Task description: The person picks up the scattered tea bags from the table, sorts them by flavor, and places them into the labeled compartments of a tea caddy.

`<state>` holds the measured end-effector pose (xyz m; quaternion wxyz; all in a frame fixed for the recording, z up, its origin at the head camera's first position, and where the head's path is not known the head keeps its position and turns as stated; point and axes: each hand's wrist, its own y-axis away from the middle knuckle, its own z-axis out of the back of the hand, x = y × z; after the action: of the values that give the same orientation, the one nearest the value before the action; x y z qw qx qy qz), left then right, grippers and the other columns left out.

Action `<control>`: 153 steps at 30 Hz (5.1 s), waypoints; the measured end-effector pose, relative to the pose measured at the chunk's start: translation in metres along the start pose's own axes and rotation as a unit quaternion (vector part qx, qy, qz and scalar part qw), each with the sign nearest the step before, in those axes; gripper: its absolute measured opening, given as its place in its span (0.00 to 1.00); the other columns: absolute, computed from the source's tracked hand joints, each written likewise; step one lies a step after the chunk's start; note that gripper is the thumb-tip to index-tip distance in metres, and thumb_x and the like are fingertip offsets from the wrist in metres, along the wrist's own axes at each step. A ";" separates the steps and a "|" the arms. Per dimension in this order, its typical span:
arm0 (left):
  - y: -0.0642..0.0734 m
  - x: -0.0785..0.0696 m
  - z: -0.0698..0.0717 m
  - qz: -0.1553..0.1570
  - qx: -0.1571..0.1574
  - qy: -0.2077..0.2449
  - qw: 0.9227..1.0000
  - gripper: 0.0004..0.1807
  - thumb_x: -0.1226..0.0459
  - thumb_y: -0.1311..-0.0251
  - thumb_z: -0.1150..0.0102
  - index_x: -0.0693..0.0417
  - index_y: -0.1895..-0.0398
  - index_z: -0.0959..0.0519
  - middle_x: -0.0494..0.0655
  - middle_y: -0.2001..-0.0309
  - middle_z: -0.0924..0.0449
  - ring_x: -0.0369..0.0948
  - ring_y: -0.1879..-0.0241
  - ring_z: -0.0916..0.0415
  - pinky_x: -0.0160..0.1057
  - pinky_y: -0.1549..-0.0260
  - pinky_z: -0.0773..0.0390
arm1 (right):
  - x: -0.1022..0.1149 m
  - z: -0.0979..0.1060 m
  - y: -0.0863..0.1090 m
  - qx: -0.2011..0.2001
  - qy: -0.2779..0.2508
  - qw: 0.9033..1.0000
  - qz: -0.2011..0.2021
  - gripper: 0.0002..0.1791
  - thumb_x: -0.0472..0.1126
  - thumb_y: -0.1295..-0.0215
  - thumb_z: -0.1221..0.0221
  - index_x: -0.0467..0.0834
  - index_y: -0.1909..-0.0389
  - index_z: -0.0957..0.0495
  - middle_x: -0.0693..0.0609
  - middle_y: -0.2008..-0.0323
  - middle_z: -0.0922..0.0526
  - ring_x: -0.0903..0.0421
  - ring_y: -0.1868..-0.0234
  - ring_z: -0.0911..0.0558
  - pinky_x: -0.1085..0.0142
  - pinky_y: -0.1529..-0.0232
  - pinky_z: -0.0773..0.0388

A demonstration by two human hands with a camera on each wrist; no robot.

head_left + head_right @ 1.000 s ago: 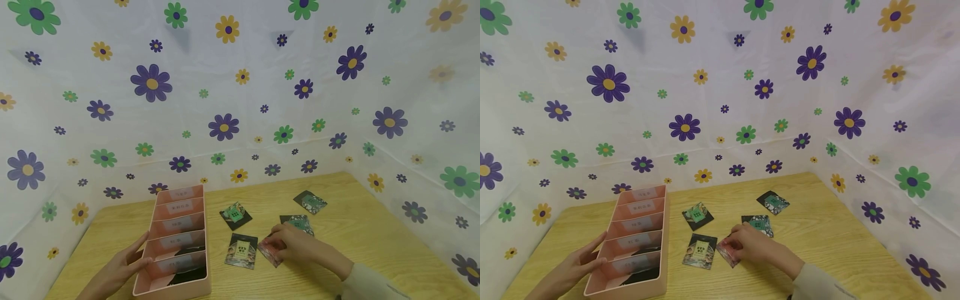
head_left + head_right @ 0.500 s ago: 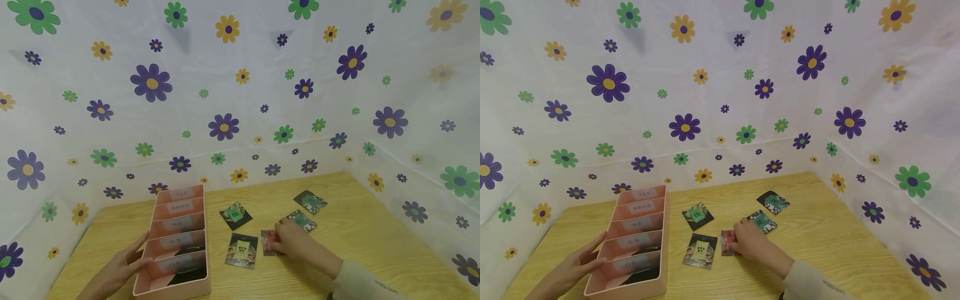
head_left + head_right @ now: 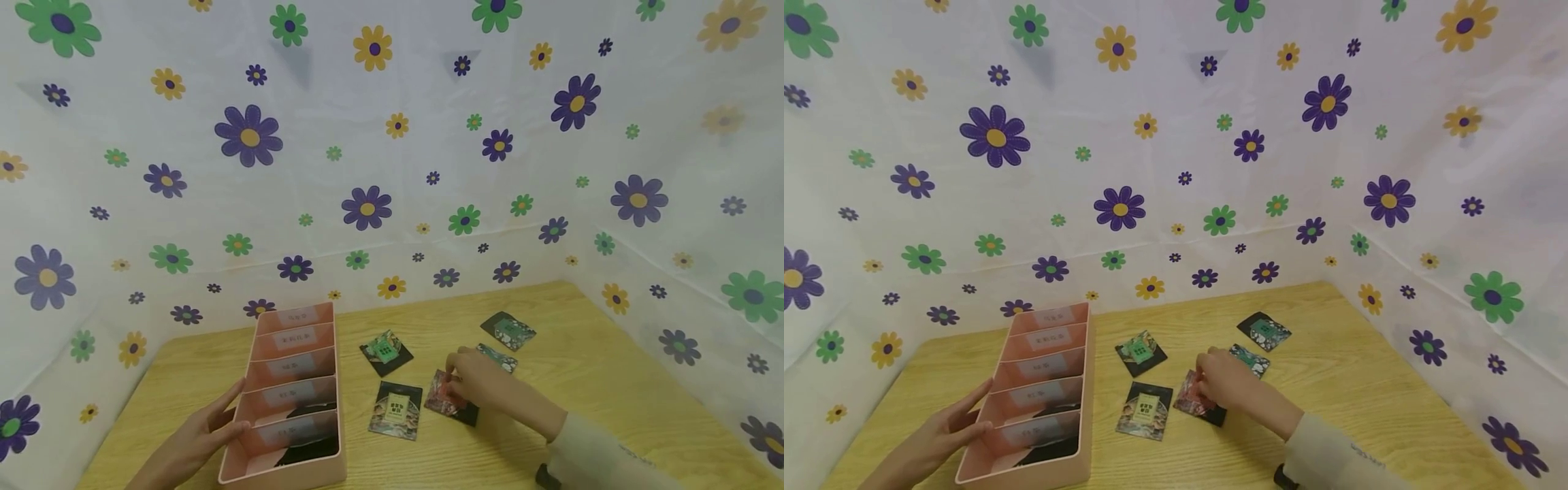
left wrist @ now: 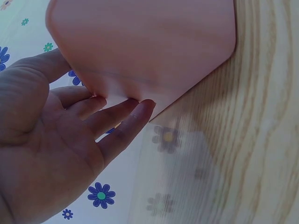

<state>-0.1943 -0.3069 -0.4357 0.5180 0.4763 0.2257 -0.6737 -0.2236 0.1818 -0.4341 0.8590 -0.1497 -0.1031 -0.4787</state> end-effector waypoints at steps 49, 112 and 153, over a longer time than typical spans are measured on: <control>0.001 -0.002 -0.001 0.003 0.002 0.008 1.000 0.42 0.59 0.20 0.50 0.59 0.16 0.62 0.71 0.20 0.64 0.72 0.26 0.50 0.51 0.40 0.22 | -0.039 0.012 -0.001 0.079 -0.157 0.984 0.032 0.19 0.28 0.36 0.33 0.38 0.44 0.17 0.47 0.51 0.14 0.57 0.57 0.15 0.66 0.62 0.18; 0.000 -0.003 -0.002 0.004 -0.005 0.001 1.000 0.44 0.58 0.21 0.47 0.61 0.16 0.60 0.71 0.20 0.63 0.72 0.26 0.51 0.56 0.39 0.24 | 0.136 0.003 -0.086 -0.155 -0.153 0.939 0.264 0.15 0.27 0.28 0.39 0.40 0.46 0.15 0.48 0.56 0.10 0.70 0.71 0.23 0.81 0.72 0.34; 0.001 0.000 -0.001 0.002 -0.001 0.005 1.000 0.41 0.58 0.19 0.51 0.59 0.16 0.62 0.72 0.20 0.63 0.72 0.26 0.50 0.51 0.40 0.22 | 0.149 -0.052 -0.080 -0.068 0.154 0.941 0.295 0.17 0.34 0.29 0.36 0.55 0.45 0.14 0.63 0.51 0.12 0.69 0.49 0.16 0.69 0.41 0.29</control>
<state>-0.1929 -0.3065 -0.4359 0.5186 0.4798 0.2279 -0.6700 -0.2123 0.0060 -0.4223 0.9547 -0.1559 0.1125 -0.2272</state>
